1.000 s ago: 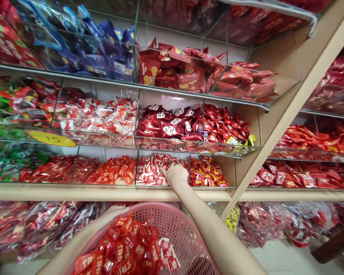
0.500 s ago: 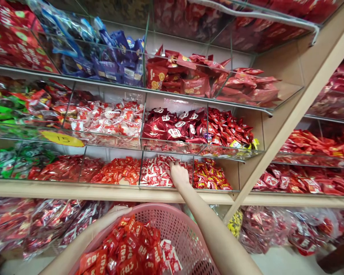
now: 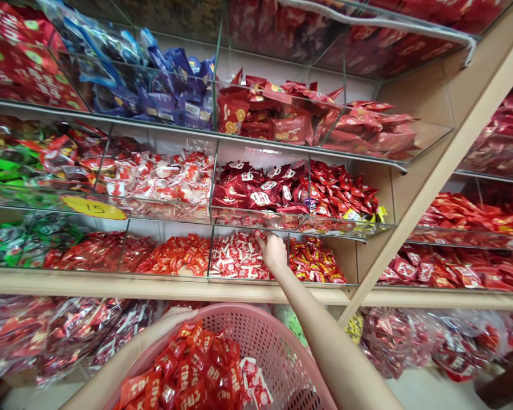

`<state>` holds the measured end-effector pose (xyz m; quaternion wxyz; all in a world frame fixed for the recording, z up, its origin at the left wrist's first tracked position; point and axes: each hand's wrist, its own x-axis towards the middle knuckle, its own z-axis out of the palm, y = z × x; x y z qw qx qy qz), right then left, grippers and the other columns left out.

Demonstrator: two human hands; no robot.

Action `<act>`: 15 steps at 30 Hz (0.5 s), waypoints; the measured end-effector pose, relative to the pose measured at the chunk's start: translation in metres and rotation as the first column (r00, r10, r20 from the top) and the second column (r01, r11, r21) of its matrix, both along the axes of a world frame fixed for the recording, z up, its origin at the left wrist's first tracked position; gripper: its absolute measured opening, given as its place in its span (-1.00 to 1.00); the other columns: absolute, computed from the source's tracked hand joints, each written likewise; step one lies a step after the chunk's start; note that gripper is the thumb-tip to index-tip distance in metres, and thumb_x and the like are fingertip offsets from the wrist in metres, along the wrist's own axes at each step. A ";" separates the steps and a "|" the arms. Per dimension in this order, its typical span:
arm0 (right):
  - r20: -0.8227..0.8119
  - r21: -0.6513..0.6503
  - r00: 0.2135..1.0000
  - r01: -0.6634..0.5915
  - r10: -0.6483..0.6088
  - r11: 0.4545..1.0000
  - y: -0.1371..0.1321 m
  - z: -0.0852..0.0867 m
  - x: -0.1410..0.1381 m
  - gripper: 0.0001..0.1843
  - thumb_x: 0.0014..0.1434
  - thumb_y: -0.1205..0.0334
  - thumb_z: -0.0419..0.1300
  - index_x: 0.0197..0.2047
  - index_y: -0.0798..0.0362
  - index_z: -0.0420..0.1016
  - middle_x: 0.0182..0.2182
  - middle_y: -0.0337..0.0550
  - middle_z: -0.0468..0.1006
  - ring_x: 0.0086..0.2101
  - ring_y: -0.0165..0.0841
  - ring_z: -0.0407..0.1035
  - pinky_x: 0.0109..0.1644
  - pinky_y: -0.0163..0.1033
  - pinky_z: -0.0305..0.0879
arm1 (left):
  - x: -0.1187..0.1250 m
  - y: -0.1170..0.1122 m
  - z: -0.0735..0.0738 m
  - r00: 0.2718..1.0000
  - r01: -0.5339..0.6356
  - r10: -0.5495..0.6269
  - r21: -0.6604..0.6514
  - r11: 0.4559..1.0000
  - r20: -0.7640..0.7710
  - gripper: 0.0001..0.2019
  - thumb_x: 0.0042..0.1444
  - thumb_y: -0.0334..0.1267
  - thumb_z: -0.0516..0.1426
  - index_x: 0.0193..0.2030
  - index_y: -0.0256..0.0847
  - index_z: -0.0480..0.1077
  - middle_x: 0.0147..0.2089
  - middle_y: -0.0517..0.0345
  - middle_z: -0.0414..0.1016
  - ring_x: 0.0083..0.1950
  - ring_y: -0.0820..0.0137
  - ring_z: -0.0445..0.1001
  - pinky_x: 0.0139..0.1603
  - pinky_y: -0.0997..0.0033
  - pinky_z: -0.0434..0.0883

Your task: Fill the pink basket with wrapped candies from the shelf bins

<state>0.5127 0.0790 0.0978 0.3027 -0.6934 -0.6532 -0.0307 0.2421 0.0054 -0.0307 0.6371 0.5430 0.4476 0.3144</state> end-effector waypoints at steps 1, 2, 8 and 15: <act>-0.069 0.015 0.998 -0.008 0.009 1.000 0.002 0.001 0.001 -0.57 0.13 -0.04 -0.09 -0.18 0.09 0.39 -0.37 0.00 0.48 -0.34 -0.26 0.35 -0.35 -0.31 0.11 | -0.001 0.001 -0.001 1.000 0.000 0.000 0.000 1.000 -0.006 -0.60 -0.21 0.06 0.17 -0.46 -0.30 0.47 -0.41 0.07 0.53 -0.24 0.24 0.44 -0.17 0.38 0.29; -0.138 0.038 0.990 -0.026 0.031 0.999 0.002 0.002 0.002 -0.56 0.11 -0.05 -0.07 -0.22 0.12 0.41 -0.42 -0.02 0.47 -0.37 -0.28 0.34 -0.35 -0.31 0.11 | -0.001 0.001 -0.001 1.000 0.000 -0.001 -0.002 1.000 -0.009 -0.60 -0.21 0.06 0.17 -0.46 -0.30 0.47 -0.42 0.08 0.52 -0.25 0.25 0.44 -0.18 0.38 0.29; -0.430 0.172 0.832 -0.306 0.351 0.936 -0.050 0.002 0.001 -0.62 0.05 -0.06 0.03 -0.44 0.13 0.36 -0.57 -0.24 0.35 -0.52 -0.45 0.19 -0.43 -0.38 0.10 | -0.003 -0.002 0.000 1.000 0.024 -0.024 -0.022 0.999 0.003 -0.64 -0.13 0.02 0.14 -0.38 -0.28 0.46 -0.36 0.13 0.53 -0.26 0.31 0.44 -0.18 0.41 0.28; -0.488 -0.238 0.692 -0.692 0.532 0.681 -0.134 -0.044 0.004 -0.70 0.07 0.03 0.05 -0.46 0.10 0.34 -0.56 -0.29 0.35 -0.52 -0.47 0.19 -0.42 -0.38 0.12 | 0.001 -0.006 0.003 0.999 0.035 -0.033 -0.076 0.997 0.021 -0.63 -0.11 0.00 0.14 -0.35 -0.31 0.48 -0.34 0.08 0.54 -0.28 0.29 0.45 -0.18 0.39 0.30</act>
